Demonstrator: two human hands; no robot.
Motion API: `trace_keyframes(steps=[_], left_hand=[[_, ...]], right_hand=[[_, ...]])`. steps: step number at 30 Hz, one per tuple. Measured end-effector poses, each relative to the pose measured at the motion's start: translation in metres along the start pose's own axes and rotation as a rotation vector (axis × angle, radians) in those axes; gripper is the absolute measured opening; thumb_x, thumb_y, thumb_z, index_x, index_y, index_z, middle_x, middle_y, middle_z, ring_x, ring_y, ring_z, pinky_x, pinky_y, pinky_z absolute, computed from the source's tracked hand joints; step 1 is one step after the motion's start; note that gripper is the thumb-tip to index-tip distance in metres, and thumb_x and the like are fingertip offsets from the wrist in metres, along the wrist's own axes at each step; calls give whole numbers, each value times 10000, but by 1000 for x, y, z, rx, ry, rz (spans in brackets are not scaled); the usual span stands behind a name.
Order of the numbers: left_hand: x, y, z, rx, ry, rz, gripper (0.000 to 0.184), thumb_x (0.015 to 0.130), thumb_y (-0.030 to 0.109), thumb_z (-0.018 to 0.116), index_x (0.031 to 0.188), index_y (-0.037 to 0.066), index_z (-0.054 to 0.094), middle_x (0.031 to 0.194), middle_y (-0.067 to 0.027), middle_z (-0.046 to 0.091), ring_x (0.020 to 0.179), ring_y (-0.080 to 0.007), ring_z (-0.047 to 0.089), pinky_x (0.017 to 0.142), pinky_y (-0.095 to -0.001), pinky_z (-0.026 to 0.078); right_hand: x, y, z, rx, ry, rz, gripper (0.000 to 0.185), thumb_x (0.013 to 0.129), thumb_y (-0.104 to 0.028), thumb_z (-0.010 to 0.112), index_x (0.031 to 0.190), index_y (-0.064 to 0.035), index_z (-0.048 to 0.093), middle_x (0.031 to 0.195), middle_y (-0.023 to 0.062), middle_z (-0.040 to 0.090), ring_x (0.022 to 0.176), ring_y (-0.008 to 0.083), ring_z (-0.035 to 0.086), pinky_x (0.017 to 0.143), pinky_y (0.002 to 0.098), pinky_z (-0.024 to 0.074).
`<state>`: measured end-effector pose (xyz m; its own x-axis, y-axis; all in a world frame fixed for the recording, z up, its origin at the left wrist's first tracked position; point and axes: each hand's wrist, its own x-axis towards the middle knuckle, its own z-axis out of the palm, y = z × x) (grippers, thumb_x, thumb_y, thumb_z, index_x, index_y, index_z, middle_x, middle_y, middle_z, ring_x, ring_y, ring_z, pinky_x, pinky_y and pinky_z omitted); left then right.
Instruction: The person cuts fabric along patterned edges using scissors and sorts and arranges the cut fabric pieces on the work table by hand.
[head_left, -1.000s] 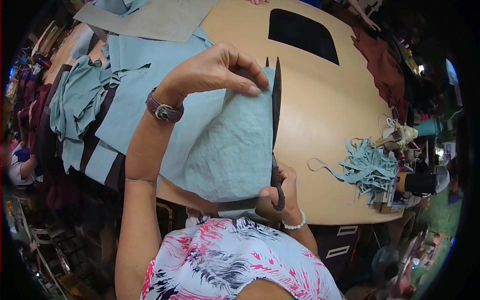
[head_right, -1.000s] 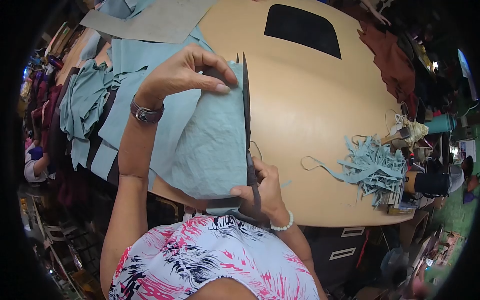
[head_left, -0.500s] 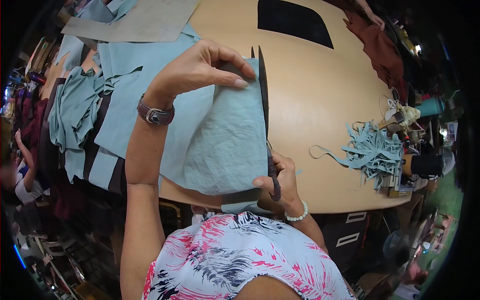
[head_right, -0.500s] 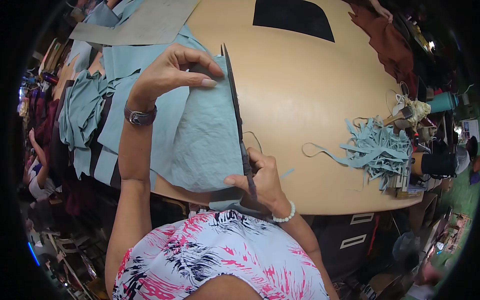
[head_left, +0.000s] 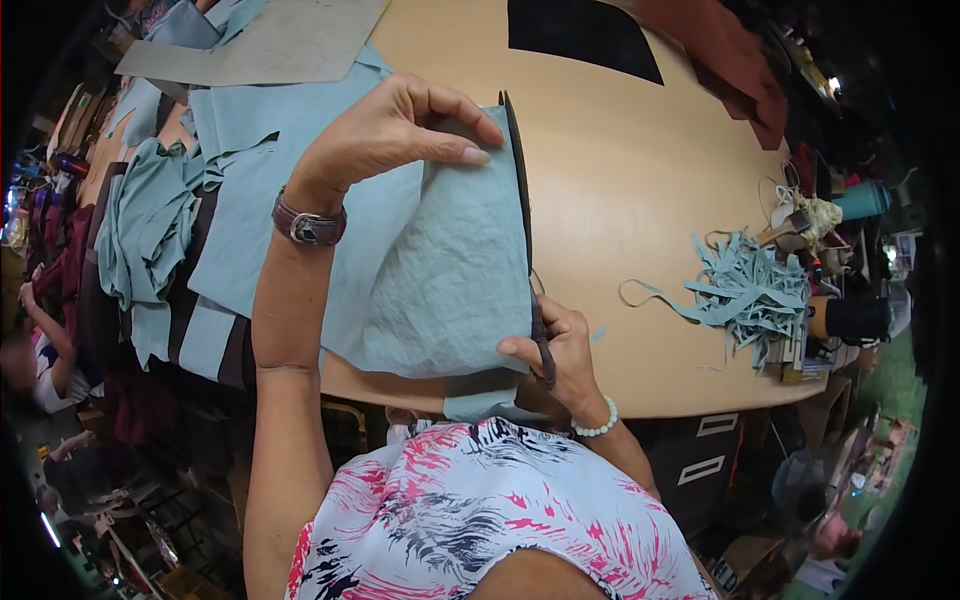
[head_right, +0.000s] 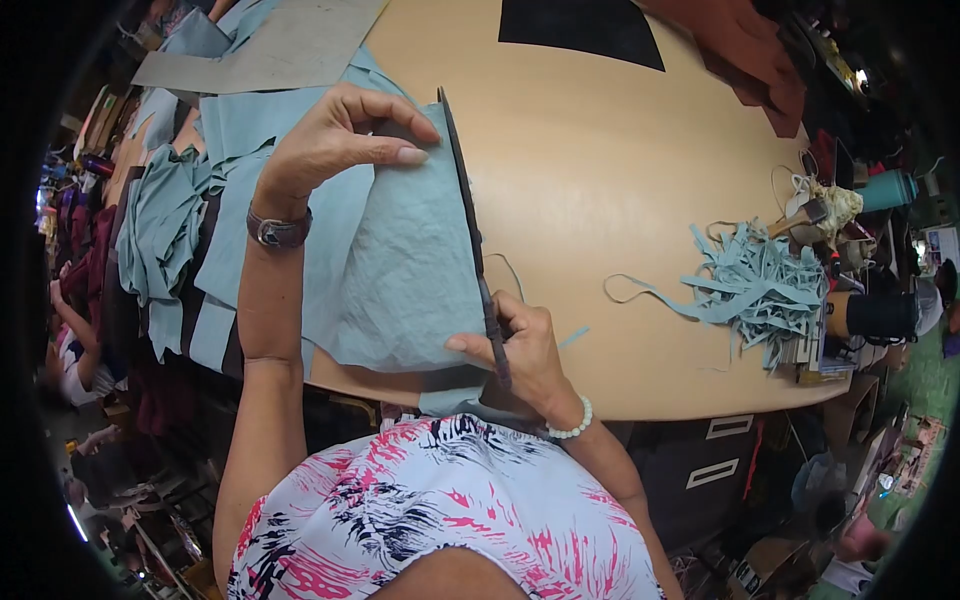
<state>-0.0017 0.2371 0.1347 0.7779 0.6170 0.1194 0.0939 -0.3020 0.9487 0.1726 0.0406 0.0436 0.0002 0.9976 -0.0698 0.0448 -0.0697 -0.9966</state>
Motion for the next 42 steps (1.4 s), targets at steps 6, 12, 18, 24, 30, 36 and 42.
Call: trace_keyframes(steps=[6, 12, 18, 24, 30, 36, 42], left_hand=[[-17, 4, -5, -14, 67, -34, 174, 710, 61, 683, 877, 13, 668, 828, -30, 632, 746, -75, 560, 658, -188, 431], [-54, -15, -16, -113, 155, 16, 154, 675, 53, 669, 812, -16, 654, 796, -46, 610, 745, -122, 554, 714, -224, 413], [-75, -26, -20, -217, 196, 48, 135, 723, 62, 656, 831, -17, 670, 791, -61, 637, 734, -112, 561, 701, -218, 418], [-76, -28, -12, -263, 249, 90, 121, 755, 66, 637, 826, -28, 667, 782, -76, 634, 731, -120, 560, 708, -223, 427], [-76, -31, -7, -281, 263, 85, 124, 785, 70, 613, 826, -36, 664, 788, -78, 629, 743, -123, 563, 727, -225, 431], [-67, -33, 3, -257, 276, 30, 147, 780, 100, 599, 807, -31, 661, 772, -74, 635, 749, -123, 558, 778, -237, 400], [-55, -31, 23, -262, 220, 28, 152, 795, 97, 593, 821, -35, 663, 805, -86, 635, 770, -134, 573, 773, -241, 426]], right_hand=[[1, -9, -20, -32, -6, 95, 403, 622, -247, 822, 624, -42, 476, 497, -61, 354, 465, 28, 318, 398, 209, 253], [58, -4, -65, -767, 135, 82, 395, 639, -262, 761, 573, 56, 537, 451, 176, 459, 394, 216, 447, 435, 348, 373], [101, -11, -57, -1185, 76, -94, 244, 672, -113, 665, 855, 26, 582, 847, 171, 574, 704, 266, 543, 649, 350, 435], [98, 23, 2, -1116, -157, -763, 333, 709, -96, 581, 1027, -12, 526, 1126, 167, 493, 1095, 314, 465, 886, 369, 414], [41, 22, -44, -1089, -312, -659, 323, 731, -145, 601, 1015, -8, 531, 1126, 147, 492, 1087, 313, 463, 886, 380, 414], [-33, 24, -121, -1085, -250, -563, 223, 701, -8, 555, 924, -21, 556, 968, 126, 553, 936, 305, 543, 782, 373, 459], [-9, 22, -254, -1342, 253, -336, 144, 709, 76, 477, 818, 3, 537, 846, 161, 551, 803, 333, 560, 698, 391, 452]])
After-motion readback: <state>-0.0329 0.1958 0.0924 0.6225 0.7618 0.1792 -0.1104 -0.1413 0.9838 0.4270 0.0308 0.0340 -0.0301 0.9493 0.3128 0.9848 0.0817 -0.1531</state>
